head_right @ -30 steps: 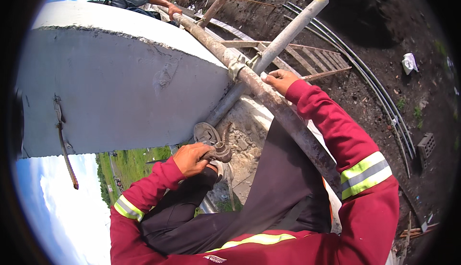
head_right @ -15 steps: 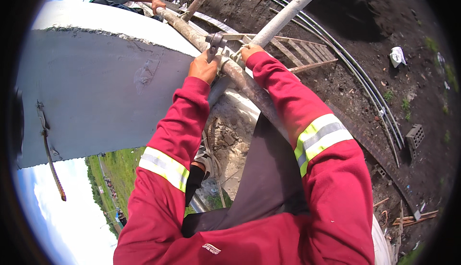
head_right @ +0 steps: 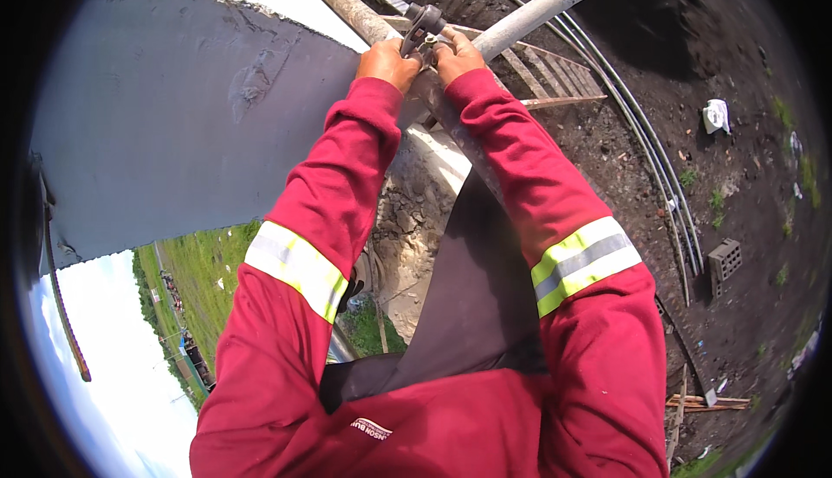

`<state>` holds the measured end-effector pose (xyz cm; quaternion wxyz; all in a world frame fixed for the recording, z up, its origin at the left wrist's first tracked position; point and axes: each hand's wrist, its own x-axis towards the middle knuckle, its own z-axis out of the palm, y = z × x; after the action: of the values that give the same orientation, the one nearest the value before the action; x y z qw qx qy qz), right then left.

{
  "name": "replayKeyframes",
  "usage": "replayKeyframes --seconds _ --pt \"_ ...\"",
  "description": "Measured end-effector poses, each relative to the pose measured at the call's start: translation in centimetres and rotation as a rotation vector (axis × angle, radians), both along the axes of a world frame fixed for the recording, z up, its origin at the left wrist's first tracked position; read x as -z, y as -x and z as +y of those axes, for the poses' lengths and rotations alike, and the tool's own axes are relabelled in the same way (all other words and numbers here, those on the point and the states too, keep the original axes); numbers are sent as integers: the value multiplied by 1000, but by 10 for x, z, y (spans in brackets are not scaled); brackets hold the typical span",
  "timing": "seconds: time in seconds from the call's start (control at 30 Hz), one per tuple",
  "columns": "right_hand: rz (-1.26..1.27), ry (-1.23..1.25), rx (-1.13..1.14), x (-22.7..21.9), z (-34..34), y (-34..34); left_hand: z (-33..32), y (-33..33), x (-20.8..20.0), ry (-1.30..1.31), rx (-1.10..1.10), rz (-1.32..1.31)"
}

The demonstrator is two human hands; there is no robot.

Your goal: The person assembles scaffolding by connecting metal poles with clamps and tightening them with a wrench. They position the poles, secure the joints, and adjust the connections to ensure stability.

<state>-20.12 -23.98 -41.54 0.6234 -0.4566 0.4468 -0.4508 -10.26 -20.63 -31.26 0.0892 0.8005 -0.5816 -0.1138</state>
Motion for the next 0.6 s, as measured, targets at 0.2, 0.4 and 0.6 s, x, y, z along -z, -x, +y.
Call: replayKeyframes --seconds 0.2,0.4,0.6 --pt "-4 56 -52 -13 8 6 -5 2 -8 -80 -56 36" --pt "42 -88 -63 -16 -10 4 -27 3 -9 -197 -3 -95" --pt "306 -53 -23 -16 -30 5 -34 -4 4 -187 -46 -45"
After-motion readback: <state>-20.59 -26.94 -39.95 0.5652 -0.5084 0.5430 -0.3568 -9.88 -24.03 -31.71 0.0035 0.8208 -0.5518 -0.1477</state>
